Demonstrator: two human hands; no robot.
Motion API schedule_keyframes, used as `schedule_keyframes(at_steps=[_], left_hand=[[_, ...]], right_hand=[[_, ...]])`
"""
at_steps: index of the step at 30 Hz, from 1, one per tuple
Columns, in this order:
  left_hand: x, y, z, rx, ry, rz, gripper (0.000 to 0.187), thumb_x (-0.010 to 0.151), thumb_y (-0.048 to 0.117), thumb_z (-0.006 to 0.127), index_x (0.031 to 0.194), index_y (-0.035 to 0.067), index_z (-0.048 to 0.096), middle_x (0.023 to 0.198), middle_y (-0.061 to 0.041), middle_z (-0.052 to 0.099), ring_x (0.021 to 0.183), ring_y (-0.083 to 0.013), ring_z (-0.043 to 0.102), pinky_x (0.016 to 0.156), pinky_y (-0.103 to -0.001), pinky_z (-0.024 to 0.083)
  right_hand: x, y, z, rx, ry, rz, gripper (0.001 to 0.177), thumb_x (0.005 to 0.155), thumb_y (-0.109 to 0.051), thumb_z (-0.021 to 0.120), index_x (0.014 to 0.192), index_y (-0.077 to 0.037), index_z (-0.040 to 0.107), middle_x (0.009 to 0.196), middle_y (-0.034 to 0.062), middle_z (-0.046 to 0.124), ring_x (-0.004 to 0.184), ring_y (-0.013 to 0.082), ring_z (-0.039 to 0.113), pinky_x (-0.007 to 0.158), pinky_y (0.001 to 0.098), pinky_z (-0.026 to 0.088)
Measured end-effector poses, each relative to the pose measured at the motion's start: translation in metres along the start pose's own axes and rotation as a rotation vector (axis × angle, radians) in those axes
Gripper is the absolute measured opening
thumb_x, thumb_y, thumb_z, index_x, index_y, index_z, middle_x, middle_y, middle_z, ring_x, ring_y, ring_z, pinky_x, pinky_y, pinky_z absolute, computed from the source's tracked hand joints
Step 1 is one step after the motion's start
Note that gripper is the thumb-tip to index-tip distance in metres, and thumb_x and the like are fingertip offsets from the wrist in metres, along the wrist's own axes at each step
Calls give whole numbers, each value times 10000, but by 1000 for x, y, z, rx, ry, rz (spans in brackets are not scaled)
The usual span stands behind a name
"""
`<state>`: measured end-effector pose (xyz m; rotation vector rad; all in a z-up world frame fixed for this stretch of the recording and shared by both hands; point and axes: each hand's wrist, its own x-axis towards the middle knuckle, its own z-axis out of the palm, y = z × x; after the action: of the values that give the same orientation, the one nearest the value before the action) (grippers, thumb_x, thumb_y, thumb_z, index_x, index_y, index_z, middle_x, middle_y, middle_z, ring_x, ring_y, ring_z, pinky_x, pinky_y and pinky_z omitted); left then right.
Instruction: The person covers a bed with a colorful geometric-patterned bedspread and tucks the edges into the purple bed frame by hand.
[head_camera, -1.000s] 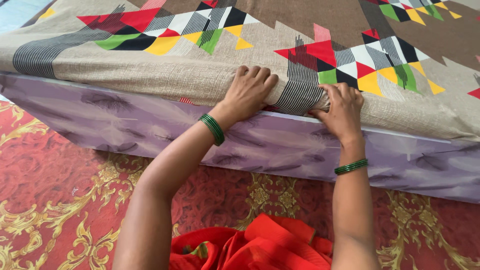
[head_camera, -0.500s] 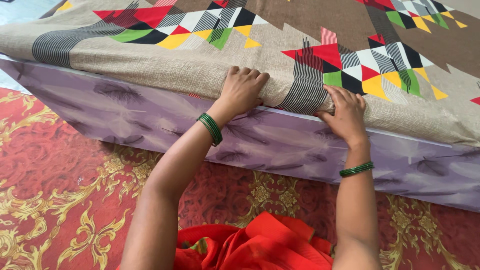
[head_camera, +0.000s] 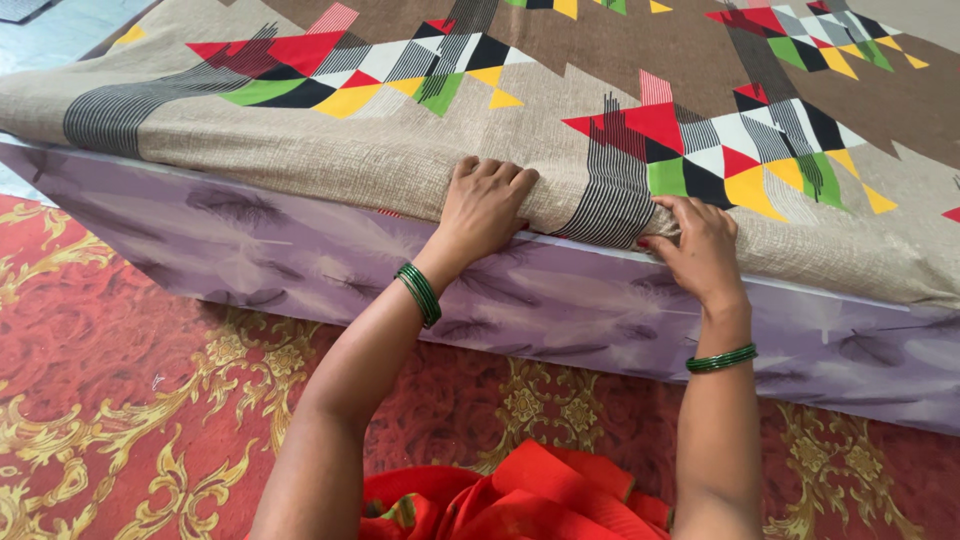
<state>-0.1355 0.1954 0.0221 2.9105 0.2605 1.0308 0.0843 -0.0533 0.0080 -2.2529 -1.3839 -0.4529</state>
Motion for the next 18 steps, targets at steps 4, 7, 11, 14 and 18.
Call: schedule_keyframes(at_steps=[4, 7, 11, 14, 18], left_hand=[[1, 2, 3, 11, 7, -27, 524, 740, 308, 848, 1190, 150, 632, 1071, -49, 702, 1085, -271, 635, 998, -480, 415], [0, 2, 6, -10, 44, -27, 512, 751, 302, 848, 1187, 146, 630, 1084, -43, 701, 1083, -269, 635, 999, -470, 414], [-1, 2, 7, -7, 51, -30, 528, 734, 292, 848, 1194, 146, 632, 1094, -43, 700, 1089, -265, 632, 1003, -466, 410], [-2, 2, 5, -1, 45, -28, 525, 742, 292, 849, 1196, 144, 633, 1097, -44, 700, 1094, -267, 627, 1008, -469, 403], [-3, 3, 7, -6, 66, -29, 510, 755, 279, 846, 1197, 142, 631, 1107, -46, 699, 1106, -266, 625, 1017, -465, 401]], right_hand=[[1, -3, 4, -34, 27, 25, 568, 807, -344, 851, 1310, -158, 665, 1229, 69, 699, 1196, 311, 611, 1096, 494, 358], [-2, -2, 4, 1, 18, 11, 580, 830, -365, 832, 1345, -169, 652, 1293, 63, 689, 1239, 294, 600, 1144, 502, 330], [-9, 12, -8, -42, -7, -44, 634, 823, -361, 825, 1402, -176, 644, 1390, 89, 659, 1339, 295, 536, 1153, 570, 192], [-15, 22, -15, -69, -4, -25, 638, 807, -370, 832, 1400, -207, 663, 1386, 92, 651, 1355, 286, 517, 1155, 584, 142], [-12, 21, -6, -69, 9, 91, 557, 796, -376, 840, 1309, -225, 685, 1290, 27, 691, 1293, 264, 553, 1213, 536, 191]])
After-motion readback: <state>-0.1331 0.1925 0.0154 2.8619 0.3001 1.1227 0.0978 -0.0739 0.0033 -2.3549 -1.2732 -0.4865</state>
